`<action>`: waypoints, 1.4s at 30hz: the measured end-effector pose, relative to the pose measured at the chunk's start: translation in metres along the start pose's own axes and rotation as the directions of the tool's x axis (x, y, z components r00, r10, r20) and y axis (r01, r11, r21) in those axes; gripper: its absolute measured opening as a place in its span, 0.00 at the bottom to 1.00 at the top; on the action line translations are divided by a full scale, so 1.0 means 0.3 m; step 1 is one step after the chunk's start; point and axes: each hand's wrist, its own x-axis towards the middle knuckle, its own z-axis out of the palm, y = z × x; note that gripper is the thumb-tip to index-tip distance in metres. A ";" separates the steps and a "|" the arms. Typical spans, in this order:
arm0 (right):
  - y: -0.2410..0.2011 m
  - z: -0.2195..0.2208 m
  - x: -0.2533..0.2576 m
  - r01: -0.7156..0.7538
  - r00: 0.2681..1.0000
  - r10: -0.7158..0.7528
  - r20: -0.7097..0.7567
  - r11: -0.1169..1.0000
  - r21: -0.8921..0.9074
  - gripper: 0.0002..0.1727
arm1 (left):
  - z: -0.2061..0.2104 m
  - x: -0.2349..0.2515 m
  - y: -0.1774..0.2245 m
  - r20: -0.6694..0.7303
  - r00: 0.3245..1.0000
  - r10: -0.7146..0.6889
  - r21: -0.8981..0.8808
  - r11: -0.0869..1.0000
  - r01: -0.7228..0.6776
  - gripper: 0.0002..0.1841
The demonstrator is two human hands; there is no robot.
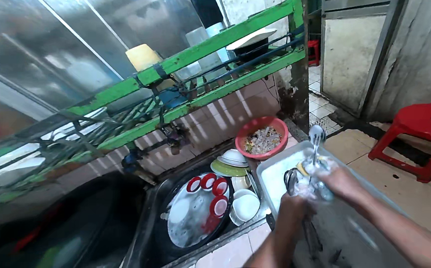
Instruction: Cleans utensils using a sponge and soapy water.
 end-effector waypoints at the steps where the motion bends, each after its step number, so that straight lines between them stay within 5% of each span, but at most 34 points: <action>1: -0.022 -0.041 0.011 -0.012 1.000 0.012 0.008 0.999 -0.038 0.28 | -0.005 0.004 0.004 0.002 1.000 0.025 -0.028 0.999 -0.025 0.12; 4: -0.074 -0.136 0.031 -0.056 0.966 0.123 0.228 0.959 -0.277 0.25 | -0.004 0.020 0.013 0.004 0.994 0.109 -0.179 0.978 -0.107 0.16; 6: -0.062 -0.106 0.022 0.052 0.876 0.194 0.441 0.872 -0.487 0.25 | 0.001 0.016 0.008 0.013 0.993 0.121 -0.173 0.978 -0.117 0.15; 9: 0.039 -0.005 0.000 0.279 0.719 0.155 0.677 0.828 -0.486 0.25 | -0.003 0.014 0.009 0.127 0.987 0.100 -0.162 0.984 -0.079 0.16; 12: 0.128 -0.012 -0.032 0.315 0.646 0.203 0.736 0.807 -0.500 0.32 | -0.007 0.023 0.029 0.028 0.999 0.047 -0.255 0.966 -0.038 0.17; 15: 0.065 -0.126 -0.066 0.240 0.757 0.166 0.631 0.829 -0.506 0.25 | -0.020 0.047 0.029 0.013 1.000 -0.015 -0.338 0.941 0.019 0.17; 18: -0.067 -0.172 -0.088 0.157 0.927 -0.015 0.375 0.922 -0.353 0.27 | 0.002 0.017 0.024 0.187 0.973 -0.135 -0.166 0.972 0.167 0.09; 22: -0.062 -0.086 -0.058 0.379 0.879 -0.287 0.380 0.905 -0.193 0.20 | 0.039 -0.012 0.015 0.314 0.917 -0.247 -0.002 0.965 0.261 0.10; 25: -0.007 -0.076 -0.018 0.211 0.972 -0.194 0.134 0.969 -0.126 0.20 | 0.018 0.028 -0.008 0.338 0.925 -0.175 -0.047 0.978 0.202 0.08; 27: 0.019 -0.091 0.008 0.029 0.998 -0.021 -0.052 0.988 0.151 0.28 | 0.012 0.034 0.001 0.291 0.950 -0.116 -0.116 0.981 0.155 0.11; 30: 0.036 -0.099 -0.003 -0.026 0.993 0.085 -0.084 0.841 0.541 0.29 | 0.014 0.032 -0.004 0.255 0.965 -0.057 -0.200 0.973 0.111 0.11; 32: 0.034 -0.088 -0.036 -0.041 0.999 0.045 0.001 0.898 0.438 0.30 | 0.010 0.031 -0.013 0.205 0.978 -0.023 -0.237 0.969 0.072 0.09; 35: 0.034 -0.042 -0.030 -0.011 0.996 0.013 0.085 1.000 -0.024 0.28 | 0.007 0.031 -0.023 0.156 0.987 0.040 -0.146 0.989 -0.017 0.03; 39: 0.043 -0.023 0.025 0.018 0.987 -0.021 -0.156 1.000 -0.023 0.26 | 0.013 0.020 -0.015 0.114 0.993 -0.001 -0.030 1.000 0.004 0.05; 42: 0.057 0.017 -0.001 0.045 0.999 -0.045 -0.018 0.999 0.016 0.27 | 0.010 0.018 -0.006 0.068 0.998 -0.002 -0.032 0.999 0.004 0.05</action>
